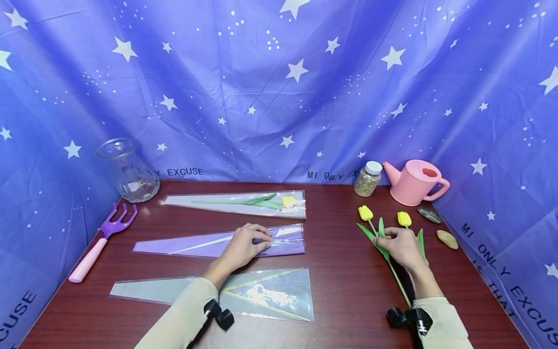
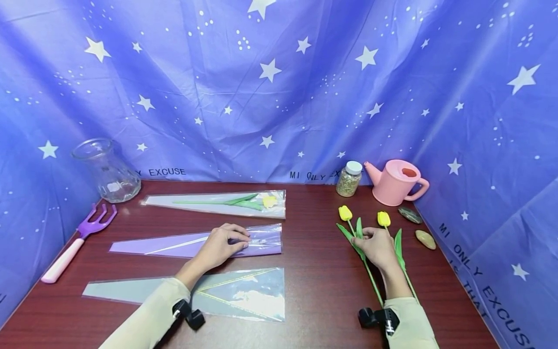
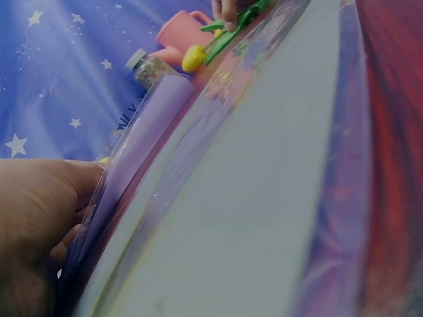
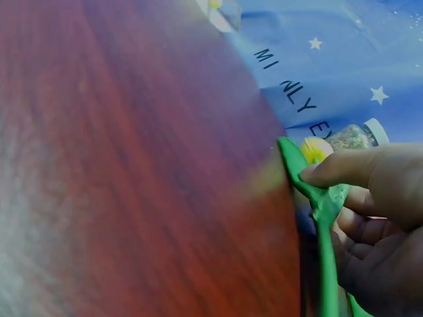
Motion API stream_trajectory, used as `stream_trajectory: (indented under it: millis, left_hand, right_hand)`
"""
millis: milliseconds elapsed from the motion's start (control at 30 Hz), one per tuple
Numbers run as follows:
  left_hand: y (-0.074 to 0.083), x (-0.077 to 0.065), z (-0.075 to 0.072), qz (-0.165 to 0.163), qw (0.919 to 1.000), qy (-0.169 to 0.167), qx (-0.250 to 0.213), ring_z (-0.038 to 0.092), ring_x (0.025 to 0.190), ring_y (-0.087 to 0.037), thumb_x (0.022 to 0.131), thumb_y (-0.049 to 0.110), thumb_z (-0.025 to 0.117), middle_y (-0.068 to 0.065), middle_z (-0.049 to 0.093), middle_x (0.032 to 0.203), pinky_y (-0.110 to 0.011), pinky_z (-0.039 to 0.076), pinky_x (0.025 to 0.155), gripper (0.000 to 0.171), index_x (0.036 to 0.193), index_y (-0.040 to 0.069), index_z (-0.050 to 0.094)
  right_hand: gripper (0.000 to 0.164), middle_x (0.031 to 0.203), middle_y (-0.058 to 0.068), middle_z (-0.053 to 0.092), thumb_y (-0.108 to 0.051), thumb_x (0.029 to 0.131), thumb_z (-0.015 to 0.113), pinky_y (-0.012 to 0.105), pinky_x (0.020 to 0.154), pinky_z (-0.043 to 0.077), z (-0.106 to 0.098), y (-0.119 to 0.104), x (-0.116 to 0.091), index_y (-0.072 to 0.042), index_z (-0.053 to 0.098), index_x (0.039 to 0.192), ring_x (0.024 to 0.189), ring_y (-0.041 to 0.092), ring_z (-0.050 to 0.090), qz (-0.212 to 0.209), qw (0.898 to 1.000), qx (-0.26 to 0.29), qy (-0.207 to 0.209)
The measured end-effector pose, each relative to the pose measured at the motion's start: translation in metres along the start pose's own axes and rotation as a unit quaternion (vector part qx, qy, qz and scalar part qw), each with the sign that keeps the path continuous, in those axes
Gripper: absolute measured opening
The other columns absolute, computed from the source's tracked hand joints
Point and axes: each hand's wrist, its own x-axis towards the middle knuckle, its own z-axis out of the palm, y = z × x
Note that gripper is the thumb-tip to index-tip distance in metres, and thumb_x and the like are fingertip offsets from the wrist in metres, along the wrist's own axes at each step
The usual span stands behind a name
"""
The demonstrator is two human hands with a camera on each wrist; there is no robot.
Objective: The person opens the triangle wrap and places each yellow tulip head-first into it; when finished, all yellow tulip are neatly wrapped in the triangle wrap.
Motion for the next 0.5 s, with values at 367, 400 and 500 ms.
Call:
stream_trajectory:
  millis: [367, 400, 500]
  left_hand:
    - [0.007, 0.004, -0.007, 0.011, 0.9996, 0.027, -0.001, 0.073, 0.109, -0.019, 0.088, 0.018, 0.082, 0.006, 0.080, 0.102, -0.040, 0.056, 0.102, 0.010, 0.099, 0.017, 0.083]
    - [0.007, 0.004, -0.008, 0.010, 0.9995, 0.030, -0.002, 0.073, 0.108, -0.018, 0.088, 0.018, 0.082, 0.006, 0.080, 0.102, -0.039, 0.056, 0.102, 0.010, 0.098, 0.017, 0.083]
    - [0.008, 0.005, -0.010, 0.006, 0.9994, 0.033, -0.004, 0.073, 0.107, -0.016, 0.089, 0.019, 0.082, 0.007, 0.080, 0.101, -0.037, 0.057, 0.102, 0.009, 0.097, 0.018, 0.083]
  right_hand:
    - [0.013, 0.083, -0.016, 0.072, -0.018, 0.095, 0.075, 0.017, 0.072, 0.057, -0.018, -0.021, 0.003, -0.012, 0.078, 0.106, 0.077, -0.001, 0.066, 0.072, 0.929, 0.357, -0.069]
    - [0.008, 0.084, -0.014, 0.073, -0.015, 0.095, 0.075, 0.016, 0.072, 0.057, -0.019, -0.023, 0.004, -0.015, 0.079, 0.102, 0.077, -0.001, 0.067, 0.072, 0.912, 0.396, -0.070]
    - [0.016, 0.083, -0.011, 0.075, -0.006, 0.095, 0.073, 0.014, 0.068, 0.055, -0.020, -0.031, 0.008, -0.019, 0.081, 0.093, 0.074, 0.000, 0.067, 0.063, 0.869, 0.487, -0.063]
